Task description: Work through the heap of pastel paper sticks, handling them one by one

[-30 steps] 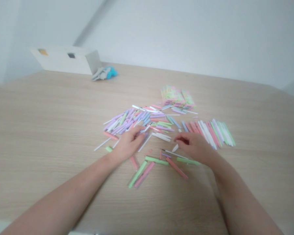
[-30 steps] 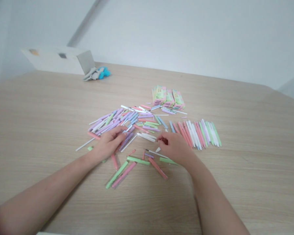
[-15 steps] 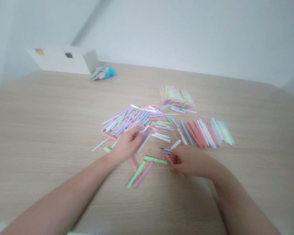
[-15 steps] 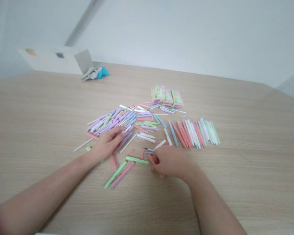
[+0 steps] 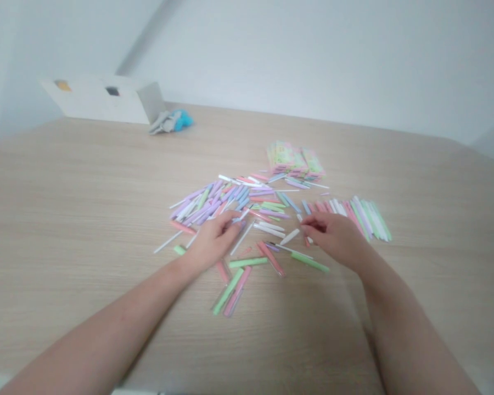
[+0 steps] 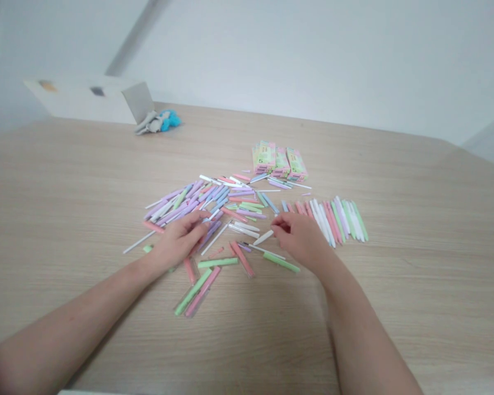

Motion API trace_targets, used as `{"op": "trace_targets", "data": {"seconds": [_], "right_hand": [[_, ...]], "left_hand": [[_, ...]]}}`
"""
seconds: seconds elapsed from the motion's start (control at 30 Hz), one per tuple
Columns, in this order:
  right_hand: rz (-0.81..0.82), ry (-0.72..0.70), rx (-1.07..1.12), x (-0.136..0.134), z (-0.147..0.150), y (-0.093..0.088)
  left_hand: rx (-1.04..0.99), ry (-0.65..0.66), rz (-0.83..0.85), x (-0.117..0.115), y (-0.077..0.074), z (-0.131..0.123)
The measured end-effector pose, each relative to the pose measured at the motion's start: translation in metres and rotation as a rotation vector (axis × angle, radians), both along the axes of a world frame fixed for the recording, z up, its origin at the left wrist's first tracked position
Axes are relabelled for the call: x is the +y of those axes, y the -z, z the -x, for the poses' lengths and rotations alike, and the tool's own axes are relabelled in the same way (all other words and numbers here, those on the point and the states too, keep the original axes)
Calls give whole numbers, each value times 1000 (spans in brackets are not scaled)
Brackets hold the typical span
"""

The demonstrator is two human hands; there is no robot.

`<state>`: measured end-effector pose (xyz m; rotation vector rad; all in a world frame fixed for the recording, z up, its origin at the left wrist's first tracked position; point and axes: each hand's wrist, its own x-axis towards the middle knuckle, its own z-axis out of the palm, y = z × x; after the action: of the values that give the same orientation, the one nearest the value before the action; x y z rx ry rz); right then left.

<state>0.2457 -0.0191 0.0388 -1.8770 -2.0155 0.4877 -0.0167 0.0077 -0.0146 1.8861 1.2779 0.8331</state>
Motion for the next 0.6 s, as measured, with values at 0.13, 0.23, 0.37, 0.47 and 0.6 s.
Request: {"op": "trace_targets", "data": {"seconds": [0.13,0.23,0.37,0.47,0.6], "right_hand": [[4,28,10,4,-13,1],[-6,26,-32,6,-11,8],[-102,-17,-45,11,-1,25],[-206,-172,-29,11,11,39],[-178,-274,-25,9,24,47]], "left_hand": [[-10,-6,2,0,1,1],[-8,-3,-1,0,2,1],[-9,-4,11,-1,1,1],[-12,-8,19,-1,1,1],[-26,-2,24,-1,0,0]]}}
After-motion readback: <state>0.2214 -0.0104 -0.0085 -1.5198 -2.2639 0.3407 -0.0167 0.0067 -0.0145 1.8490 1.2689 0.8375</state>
